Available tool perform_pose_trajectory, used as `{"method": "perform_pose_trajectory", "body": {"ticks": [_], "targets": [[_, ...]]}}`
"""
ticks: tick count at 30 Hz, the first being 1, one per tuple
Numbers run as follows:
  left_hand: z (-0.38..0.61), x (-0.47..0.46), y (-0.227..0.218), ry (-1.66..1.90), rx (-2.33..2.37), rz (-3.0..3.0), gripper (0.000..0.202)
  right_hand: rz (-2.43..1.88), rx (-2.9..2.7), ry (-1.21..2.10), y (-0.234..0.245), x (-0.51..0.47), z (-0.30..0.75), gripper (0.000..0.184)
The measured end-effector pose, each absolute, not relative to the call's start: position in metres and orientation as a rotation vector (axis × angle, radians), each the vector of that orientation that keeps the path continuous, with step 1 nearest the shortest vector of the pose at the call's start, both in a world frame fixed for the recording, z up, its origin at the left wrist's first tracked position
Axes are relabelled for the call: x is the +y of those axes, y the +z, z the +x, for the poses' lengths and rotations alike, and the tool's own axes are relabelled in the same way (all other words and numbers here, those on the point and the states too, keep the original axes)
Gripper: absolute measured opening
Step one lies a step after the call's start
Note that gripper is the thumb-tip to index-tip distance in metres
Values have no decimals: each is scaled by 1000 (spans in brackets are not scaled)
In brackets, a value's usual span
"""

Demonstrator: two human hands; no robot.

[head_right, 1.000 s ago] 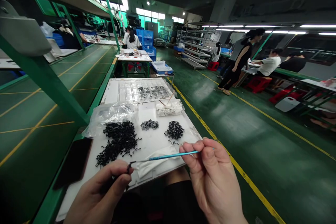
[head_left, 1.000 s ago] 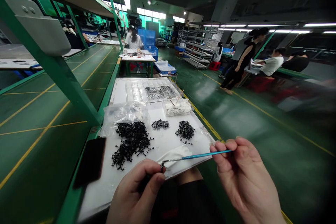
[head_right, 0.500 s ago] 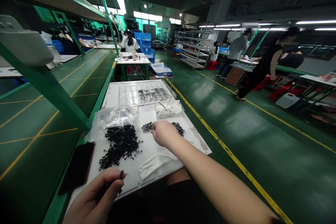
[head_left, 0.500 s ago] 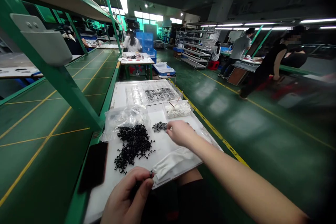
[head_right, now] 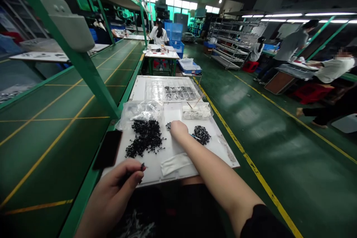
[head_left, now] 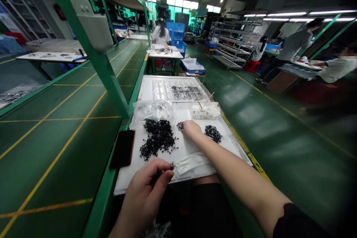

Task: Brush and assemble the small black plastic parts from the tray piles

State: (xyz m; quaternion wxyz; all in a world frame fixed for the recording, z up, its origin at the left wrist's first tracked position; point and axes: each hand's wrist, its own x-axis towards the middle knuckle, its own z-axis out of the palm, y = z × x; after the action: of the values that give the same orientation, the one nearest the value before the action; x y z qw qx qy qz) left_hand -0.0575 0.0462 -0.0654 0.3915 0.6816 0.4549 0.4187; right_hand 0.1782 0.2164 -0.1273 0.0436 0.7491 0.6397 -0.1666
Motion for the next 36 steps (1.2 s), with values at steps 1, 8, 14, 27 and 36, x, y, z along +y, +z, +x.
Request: {"method": "perform_pose_trajectory", "body": {"ticks": [1, 8, 14, 27, 36], "targets": [[-57, 46, -63, 1076, 1147, 1726, 17, 2288, 1958, -510, -129, 216, 179, 29], [-62, 38, -51, 1170, 1058, 1799, 9, 2351, 2030, -522, -108, 210, 179, 22], [-66, 28, -40, 1171, 944, 1927, 19, 2414, 2392, -584, -22, 127, 181, 14], [-56, 26, -31, 1103, 788, 2068, 19, 1813, 3303, -1269, 21, 20, 158, 20], [-61, 25, -38, 1095, 784, 2260, 24, 1919, 3060, -1220, 24, 20, 158, 10]]}}
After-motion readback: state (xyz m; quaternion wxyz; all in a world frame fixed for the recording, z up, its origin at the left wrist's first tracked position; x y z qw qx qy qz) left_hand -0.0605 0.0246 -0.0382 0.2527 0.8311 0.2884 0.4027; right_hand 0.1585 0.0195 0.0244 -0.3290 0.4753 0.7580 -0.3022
